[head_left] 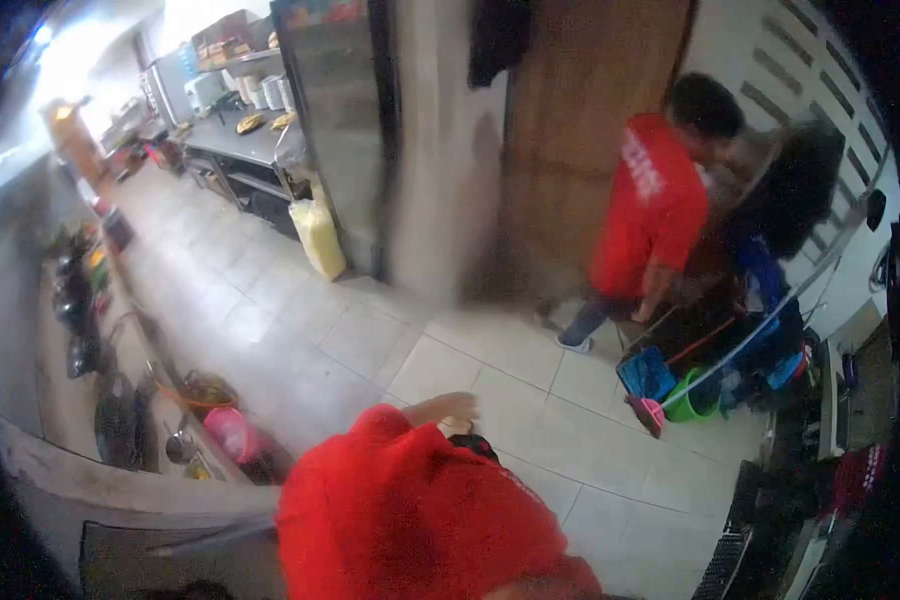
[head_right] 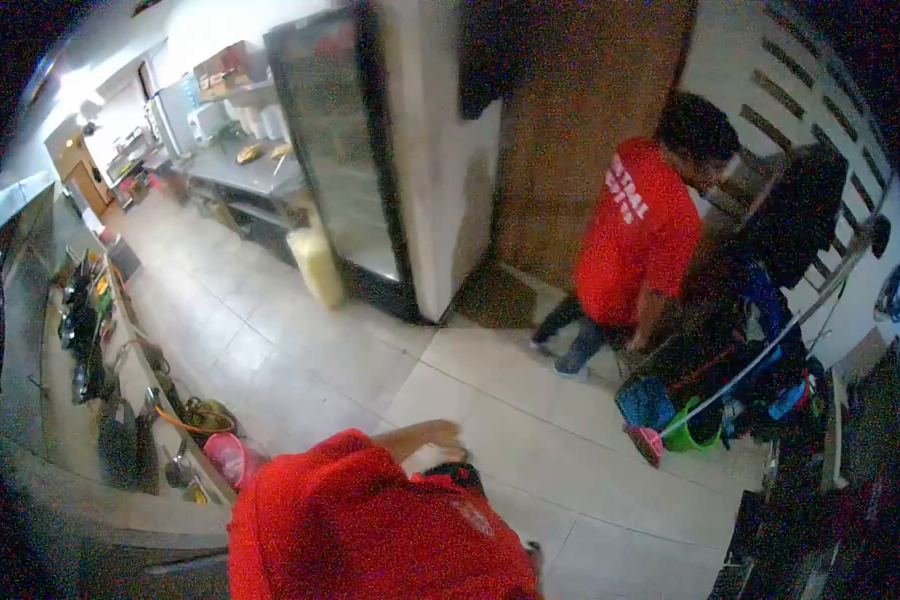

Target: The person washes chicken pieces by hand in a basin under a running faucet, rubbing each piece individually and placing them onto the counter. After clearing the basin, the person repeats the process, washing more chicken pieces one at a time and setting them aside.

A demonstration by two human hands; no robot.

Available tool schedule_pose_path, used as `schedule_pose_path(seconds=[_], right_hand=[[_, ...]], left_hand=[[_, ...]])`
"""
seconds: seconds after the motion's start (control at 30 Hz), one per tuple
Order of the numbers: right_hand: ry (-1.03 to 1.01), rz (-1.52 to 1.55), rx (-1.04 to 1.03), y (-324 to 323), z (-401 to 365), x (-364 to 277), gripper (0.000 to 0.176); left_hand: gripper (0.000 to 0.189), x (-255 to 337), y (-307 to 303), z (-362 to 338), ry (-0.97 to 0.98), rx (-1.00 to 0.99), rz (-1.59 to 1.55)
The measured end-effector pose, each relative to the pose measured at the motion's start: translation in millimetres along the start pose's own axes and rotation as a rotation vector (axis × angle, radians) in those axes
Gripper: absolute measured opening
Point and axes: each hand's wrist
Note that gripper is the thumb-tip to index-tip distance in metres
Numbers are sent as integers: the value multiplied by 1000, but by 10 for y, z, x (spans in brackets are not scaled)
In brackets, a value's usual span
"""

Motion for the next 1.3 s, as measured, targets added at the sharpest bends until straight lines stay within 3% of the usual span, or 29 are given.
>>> schedule_pose_path(seconds=[0.07,0.1,0.2,0.23,0.3,0.33,0.37,0.47,0.5,0.53,0.57,0.6,0.63,0.7,0.73,0.77,0.83,0.87,0.9,0.93,0.97,1.0,1.07,1.1,1.13,1.2,1.23,1.27,1.3], right_hand=[[-27,-243,-31,356,-314,-257,56],[-106,-385,-71,458,-461,-292,55],[-770,-847,-110,344,-707,-719,53],[-787,-863,-25,155,-783,-943,52],[-203,-732,226,-639,-1016,-1249,47],[-323,-868,419,-1069,-1114,-1251,42],[-145,-1013,546,-1408,-1263,-1358,38],[-32,-359,745,-1814,-2284,-2198,41],[-24,-1029,866,-2163,-2320,-2023,43],[93,-805,919,-2335,-2455,-2036,51],[146,-747,971,-2255,-2785,-2285,52],[241,-231,927,-2382,-2937,-2203,52],[230,-598,1015,-2201,-3304,-2343,50],[296,-503,1041,-2319,-3542,-1928,46],[302,-480,1142,-2228,-3664,-1836,43],[291,-469,1235,-2202,-3671,-1799,41],[366,-487,1126,-2028,-3649,-1184,32],[390,-694,983,-2030,-3582,-659,28],[403,-835,874,-1911,-3485,-254,26],[497,-765,932,-1730,-3123,593,22],[590,-692,989,-1560,-2821,1299,20],[541,-138,984,-1288,-3050,699,19],[573,581,1030,-1470,-2973,558,18],[588,744,1025,-1441,-2925,604,17],[607,877,1011,-1490,-2859,664,17],[587,999,939,-1779,-2622,1023,16],[-35,1213,586,-2028,-3309,548,16],[-43,1214,592,-2416,-3392,308,16],[166,1160,899,-3204,-3081,468,16]], left_hand=[[53,365,223,-404,-778,-70,776],[55,464,312,-615,-943,-104,827],[64,676,588,-836,-1176,-202,846],[67,706,669,-802,-1216,-245,848],[73,775,853,-584,-1253,-338,856],[76,792,894,-377,-1248,-391,872],[79,846,858,-152,-1203,-451,895],[89,786,805,1423,-767,-589,970],[61,1160,1465,2494,-1001,-225,946],[65,947,1558,3168,-740,-62,1040],[78,280,1380,3854,49,-30,1542],[88,114,1287,4898,11,-242,1706],[90,1059,2095,5950,239,-660,1630],[85,2766,3970,6658,137,-130,1145],[87,2448,3963,7738,523,-28,1124],[81,3141,4632,7940,530,-47,653],[59,3484,5609,8612,552,107,366],[59,3623,6356,8526,730,-8,732],[54,3713,6889,8515,652,-280,636],[48,3655,7430,8390,845,-291,714],[45,3818,7915,7908,527,-619,424],[48,3269,8233,8171,851,-719,567],[57,2149,9280,8049,546,-1151,816],[59,1414,9313,7878,489,-1350,819],[60,826,9395,7845,177,-1398,929],[58,-752,9182,7925,3,-1405,1033],[66,-2036,8640,8214,-186,-1363,1192],[64,-2080,8230,8072,-191,-1436,1311],[61,-2377,7981,8018,-241,-1473,1383]])
Point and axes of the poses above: each hand's wrist, its own z-axis towards the middle knuckle, its own y-axis out of the palm, x = y × z
